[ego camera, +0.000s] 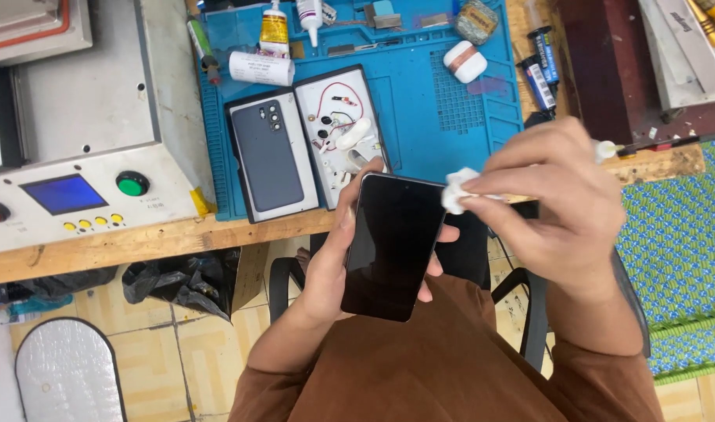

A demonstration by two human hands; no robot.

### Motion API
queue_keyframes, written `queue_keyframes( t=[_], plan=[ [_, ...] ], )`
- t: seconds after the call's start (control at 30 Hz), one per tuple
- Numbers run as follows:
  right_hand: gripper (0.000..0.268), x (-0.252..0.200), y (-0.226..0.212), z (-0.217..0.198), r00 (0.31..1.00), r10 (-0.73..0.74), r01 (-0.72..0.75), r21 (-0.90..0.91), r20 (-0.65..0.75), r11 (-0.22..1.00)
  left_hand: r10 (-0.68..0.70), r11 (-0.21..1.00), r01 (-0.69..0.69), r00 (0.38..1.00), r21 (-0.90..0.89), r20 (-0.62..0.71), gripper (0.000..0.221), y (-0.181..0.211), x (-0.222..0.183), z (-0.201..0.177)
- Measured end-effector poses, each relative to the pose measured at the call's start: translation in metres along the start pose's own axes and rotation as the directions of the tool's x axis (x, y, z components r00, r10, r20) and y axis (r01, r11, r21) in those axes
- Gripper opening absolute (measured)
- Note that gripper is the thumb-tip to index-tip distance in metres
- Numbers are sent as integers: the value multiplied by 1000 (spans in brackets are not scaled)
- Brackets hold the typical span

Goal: Cleaning a smartphone screen with a cloth and navigating through the settings menu to test device functions.

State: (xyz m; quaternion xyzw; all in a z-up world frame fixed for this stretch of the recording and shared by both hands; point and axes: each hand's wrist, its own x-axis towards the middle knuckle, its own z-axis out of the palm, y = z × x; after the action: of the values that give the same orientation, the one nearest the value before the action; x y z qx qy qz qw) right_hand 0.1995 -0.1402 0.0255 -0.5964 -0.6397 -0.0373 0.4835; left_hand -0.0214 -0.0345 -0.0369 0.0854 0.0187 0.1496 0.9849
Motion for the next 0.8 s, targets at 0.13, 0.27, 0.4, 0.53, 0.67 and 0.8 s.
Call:
queue_keyframes(
  t=[0.13,0.27,0.4,0.53,0.67,0.8],
  plan=[
    [7,-3,2,2,974,-169,172,-6,149,985,91,979,-78,994,186,-61,68,-3,-1,0],
    [11,-32,-2,-20,990,-46,31,120,131,992,178,963,-164,983,212,-51,60,23,1,5],
    [17,-80,-5,-55,947,259,-236,135,-189,962,274,915,-262,962,307,3,63,72,15,44],
    [16,-119,12,-78,795,238,-307,-31,-558,951,449,735,-309,889,603,-92,87,118,51,89],
    [20,-57,-14,-35,827,187,-305,-144,-530,941,531,667,-385,846,638,-45,79,157,88,76],
    [4,-12,12,30,933,351,-358,-125,-79,925,684,605,-488,723,629,-96,81,164,98,64]
  ],
)
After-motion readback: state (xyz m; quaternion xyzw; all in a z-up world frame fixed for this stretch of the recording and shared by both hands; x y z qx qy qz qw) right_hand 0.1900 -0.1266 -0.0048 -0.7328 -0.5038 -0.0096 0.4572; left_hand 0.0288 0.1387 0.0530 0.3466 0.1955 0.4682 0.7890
